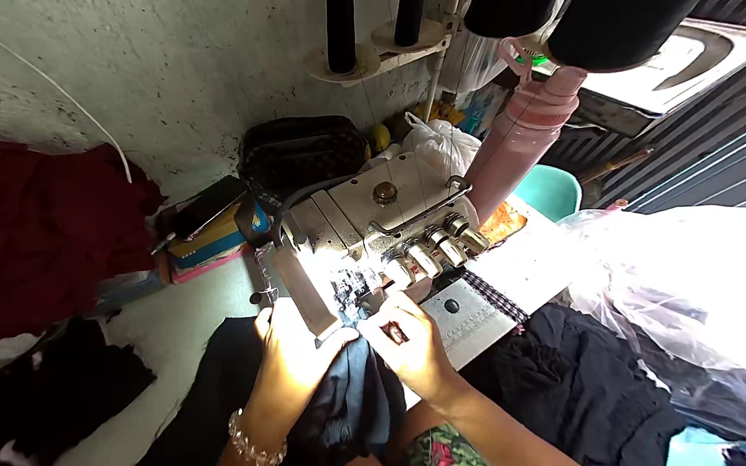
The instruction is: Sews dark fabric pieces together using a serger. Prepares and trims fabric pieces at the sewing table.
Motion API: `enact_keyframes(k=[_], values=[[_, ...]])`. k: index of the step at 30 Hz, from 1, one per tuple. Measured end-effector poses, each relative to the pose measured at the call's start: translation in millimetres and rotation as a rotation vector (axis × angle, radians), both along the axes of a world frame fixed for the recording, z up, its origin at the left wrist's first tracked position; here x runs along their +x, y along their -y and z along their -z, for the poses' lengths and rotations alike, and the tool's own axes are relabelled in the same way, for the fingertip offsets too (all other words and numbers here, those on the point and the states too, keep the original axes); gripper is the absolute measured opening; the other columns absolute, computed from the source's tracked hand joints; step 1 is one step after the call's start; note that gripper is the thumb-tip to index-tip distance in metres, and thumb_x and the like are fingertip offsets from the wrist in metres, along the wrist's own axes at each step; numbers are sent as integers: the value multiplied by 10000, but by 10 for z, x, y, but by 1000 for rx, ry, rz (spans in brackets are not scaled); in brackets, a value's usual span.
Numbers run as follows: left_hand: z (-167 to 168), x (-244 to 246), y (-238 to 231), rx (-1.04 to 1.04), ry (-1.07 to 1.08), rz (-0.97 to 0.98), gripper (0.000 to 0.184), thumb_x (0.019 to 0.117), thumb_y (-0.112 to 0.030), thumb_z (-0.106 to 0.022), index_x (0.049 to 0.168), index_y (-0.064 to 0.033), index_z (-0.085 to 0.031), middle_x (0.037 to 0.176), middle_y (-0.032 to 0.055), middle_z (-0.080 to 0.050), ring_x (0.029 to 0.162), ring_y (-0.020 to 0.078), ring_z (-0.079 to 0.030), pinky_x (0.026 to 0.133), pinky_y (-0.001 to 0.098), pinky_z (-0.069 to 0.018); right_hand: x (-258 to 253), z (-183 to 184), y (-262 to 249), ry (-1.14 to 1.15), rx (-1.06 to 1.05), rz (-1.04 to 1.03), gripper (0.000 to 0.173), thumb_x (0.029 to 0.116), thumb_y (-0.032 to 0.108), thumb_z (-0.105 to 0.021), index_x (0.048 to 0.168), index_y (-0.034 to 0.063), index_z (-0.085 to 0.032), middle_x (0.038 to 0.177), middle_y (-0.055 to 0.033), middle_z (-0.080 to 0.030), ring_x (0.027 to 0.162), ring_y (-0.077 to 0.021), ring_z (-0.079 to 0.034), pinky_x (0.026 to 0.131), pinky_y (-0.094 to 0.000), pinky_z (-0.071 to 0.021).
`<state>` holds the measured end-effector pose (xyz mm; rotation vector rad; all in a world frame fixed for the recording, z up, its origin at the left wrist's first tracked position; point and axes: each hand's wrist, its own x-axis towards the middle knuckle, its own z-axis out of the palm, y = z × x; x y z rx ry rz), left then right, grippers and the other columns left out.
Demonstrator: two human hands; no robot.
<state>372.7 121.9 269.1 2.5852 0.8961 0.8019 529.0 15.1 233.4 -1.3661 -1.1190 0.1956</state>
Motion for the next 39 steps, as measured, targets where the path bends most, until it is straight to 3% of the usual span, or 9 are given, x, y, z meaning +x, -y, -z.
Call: enact_keyframes(k=[4, 10, 15, 21, 25, 29, 34, 36, 39], values=[[-18, -81, 114, -46, 51, 70, 371, 892, -534, -652, 798, -179, -704, 862, 0, -693, 931, 163, -622, 890, 487, -353, -29, 47, 129, 18, 12, -15, 99, 862, 149, -759, 838, 54, -740, 863, -13, -624, 739, 36, -563, 637, -76, -465], [-87, -84, 138, -33, 102, 115, 318, 895, -476, -666, 773, -184, -691, 798, -32, -664, 865, 102, -596, 891, 441, -331, -21, -62, 155, -91, -28, -91, 104, 875, 148, -753, 848, 48, -751, 1039, -30, -704, 793, 49, -611, 677, -86, -507], [-144, -65, 174, 6, 105, 76, 325, 905, -476, -656, 759, -187, -689, 799, -26, -680, 865, 99, -608, 927, 444, -322, -17, -136, 155, -229, 24, -138, 30, 864, 65, -743, 847, 42, -733, 914, -2, -732, 789, 33, -648, 692, -108, -532], [-146, -6, 196, 87, 94, -32, 382, 877, -496, -661, 713, -152, -670, 727, 4, -654, 778, 125, -609, 902, 451, -332, 16, -133, 142, -216, 71, -100, 25, 831, 46, -761, 834, 51, -736, 878, 9, -736, 769, 39, -646, 678, -101, -524], [-138, 24, 208, 67, 90, -77, 413, 838, -517, -683, 794, -106, -686, 775, 22, -671, 793, 140, -620, 903, 470, -349, 1, -107, 125, -249, 86, -99, 55, 811, 28, -765, 827, 58, -723, 854, 18, -731, 700, 51, -610, 610, -94, -488], [-115, 22, 196, 2, 97, -30, 315, 870, -472, -668, 868, -176, -775, 847, -16, -730, 845, 122, -659, 896, 513, -361, -27, -96, 110, -293, 84, -98, 83, 804, 13, -765, 844, 66, -715, 822, 41, -717, 637, 70, -561, 557, -86, -447], [-60, 42, 226, -115, 136, -36, 247, 891, -409, -631, 869, -202, -762, 889, -34, -722, 921, 101, -657, 932, 523, -359, -32, -108, 106, -328, 87, -111, 123, 802, 3, -765, 860, 79, -688, 813, 52, -703, 583, 81, -498, 507, -83, -390], [-67, 62, 275, -37, 121, -65, 239, 902, -358, -599, 861, -203, -777, 868, -31, -727, 904, 116, -653, 921, 522, -341, -25, -110, 109, -293, 78, -100, 148, 809, 17, -763, 898, 84, -665, 811, 65, -684, 572, 91, -462, 499, -77, -362], [-55, 113, 380, 101, 86, -137, 227, 906, -310, -581, 846, -203, -772, 849, -8, -733, 920, 166, -661, 929, 529, -322, -23, -49, 125, -121, 60, -19, 82, 809, 47, -744, 879, 66, -708, 812, 46, -703, 615, 82, -530, 545, -72, -429]])
